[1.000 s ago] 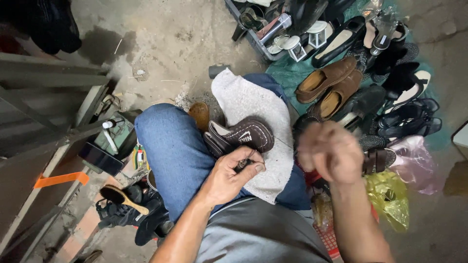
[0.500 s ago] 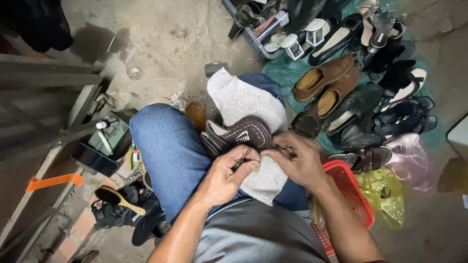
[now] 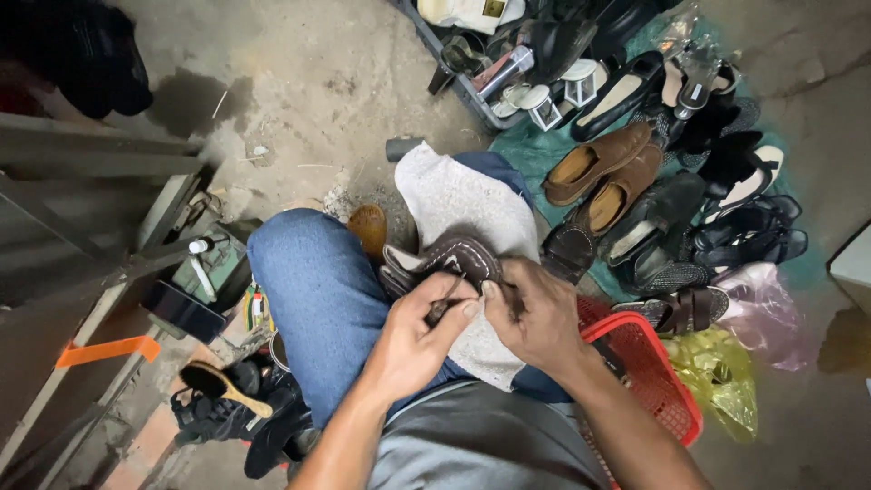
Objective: Hand-stitching the sole of a brown sandal using a needle and thread.
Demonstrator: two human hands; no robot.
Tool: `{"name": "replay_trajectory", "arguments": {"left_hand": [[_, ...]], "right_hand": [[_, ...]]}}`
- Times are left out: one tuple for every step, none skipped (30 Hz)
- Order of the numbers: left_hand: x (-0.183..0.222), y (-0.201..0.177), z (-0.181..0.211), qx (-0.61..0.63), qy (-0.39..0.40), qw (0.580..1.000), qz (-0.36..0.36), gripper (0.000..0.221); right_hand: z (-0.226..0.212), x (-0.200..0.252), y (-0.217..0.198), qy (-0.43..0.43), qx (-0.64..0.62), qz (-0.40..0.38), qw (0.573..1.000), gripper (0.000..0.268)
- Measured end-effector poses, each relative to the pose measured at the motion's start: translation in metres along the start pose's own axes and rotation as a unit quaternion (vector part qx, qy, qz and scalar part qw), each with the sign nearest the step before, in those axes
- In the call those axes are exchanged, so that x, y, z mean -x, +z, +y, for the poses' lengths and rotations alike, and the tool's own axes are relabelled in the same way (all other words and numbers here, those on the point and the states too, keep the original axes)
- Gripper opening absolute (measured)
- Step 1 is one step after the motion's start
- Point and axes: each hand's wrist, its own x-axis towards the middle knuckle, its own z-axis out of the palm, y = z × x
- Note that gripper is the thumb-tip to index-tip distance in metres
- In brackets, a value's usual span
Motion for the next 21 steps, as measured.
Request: {"name": "replay_trajectory", "arguments": {"left_hand": [[0.007,-0.003,0.006,-0.001,0.003,1.000,-0.002,0.011],[0.013,-0.005,0.012,-0.013,-0.001,1.000,0.014,0.022],[0.020,-0.007,0.018,-0.026,-0.006,0.999,0.029,0.039],[0.023,-0.011,0.024,-0.027,-0.005,0.999,0.027,0.039],[0.026,-0.015,0.029,-0.025,0.002,0.999,0.035,0.031],[0.028,-0.020,0.034,-0.023,0.008,0.999,0.041,0.026],[0.029,-0.022,0.029,-0.023,0.009,0.999,0.038,0.026],[0.030,-0.024,0.023,0.004,-0.007,0.999,0.034,0.037],[0.030,-0.026,0.018,0.031,-0.023,0.999,0.030,0.051],[0.029,-0.024,0.017,0.031,-0.024,0.999,0.028,0.051],[0.027,-0.022,0.016,-0.055,-0.010,0.997,0.048,0.049],[0.028,-0.020,0.016,-0.141,-0.001,0.988,0.069,0.047],[0.028,-0.018,0.018,-0.140,-0.004,0.988,0.068,0.047],[0.027,-0.016,0.021,-0.151,0.011,0.987,0.059,0.045],[0.025,-0.014,0.023,-0.163,0.027,0.985,0.050,0.043],[0.023,-0.012,0.028,-0.164,0.024,0.985,0.048,0.043],[0.021,-0.010,0.034,-0.172,0.032,0.984,0.041,0.039],[0.017,-0.009,0.039,-0.181,0.045,0.982,0.032,0.035],[0.014,-0.007,0.042,-0.183,0.045,0.982,0.028,0.035],[0.011,-0.005,0.044,-0.219,0.060,0.973,0.032,0.034],[0.008,-0.003,0.047,-0.255,0.076,0.963,0.035,0.032]], "right_hand": [[-0.005,-0.003,-0.006,-0.001,0.002,0.003,1.000,0.015],[-0.009,-0.004,-0.011,0.024,-0.001,-0.011,1.000,0.007],[-0.013,-0.006,-0.017,0.050,-0.004,-0.025,0.998,0.012],[-0.007,-0.008,-0.020,0.051,-0.003,-0.023,0.998,0.012],[-0.002,-0.010,-0.024,0.062,-0.012,-0.019,0.998,0.004],[0.004,-0.012,-0.027,0.075,-0.020,-0.015,0.997,0.013],[0.013,-0.010,-0.024,0.076,-0.018,-0.013,0.997,0.013],[0.023,-0.008,-0.021,0.129,0.009,-0.065,0.989,0.017],[0.034,-0.007,-0.018,0.182,0.035,-0.117,0.976,0.021],[0.022,-0.010,-0.019,0.184,0.036,-0.116,0.975,0.021],[0.010,-0.013,-0.019,0.239,-0.006,-0.132,0.962,0.014],[-0.003,-0.015,-0.019,0.294,-0.048,-0.151,0.943,0.026],[-0.006,-0.014,-0.018,0.297,-0.048,-0.153,0.941,0.026],[-0.009,-0.013,-0.017,0.273,-0.067,-0.130,0.951,0.025],[-0.012,-0.012,-0.016,0.249,-0.085,-0.108,0.959,0.026],[-0.008,-0.011,-0.016,0.252,-0.086,-0.108,0.958,0.026],[-0.004,-0.010,-0.016,0.230,-0.079,-0.116,0.963,0.024],[0.001,-0.011,-0.017,0.207,-0.071,-0.120,0.968,0.023],[0.000,-0.013,-0.019,0.209,-0.072,-0.116,0.968,0.023],[0.000,-0.016,-0.021,0.220,-0.098,-0.128,0.962,0.026],[-0.001,-0.019,-0.024,0.230,-0.124,-0.139,0.955,0.029]]}}
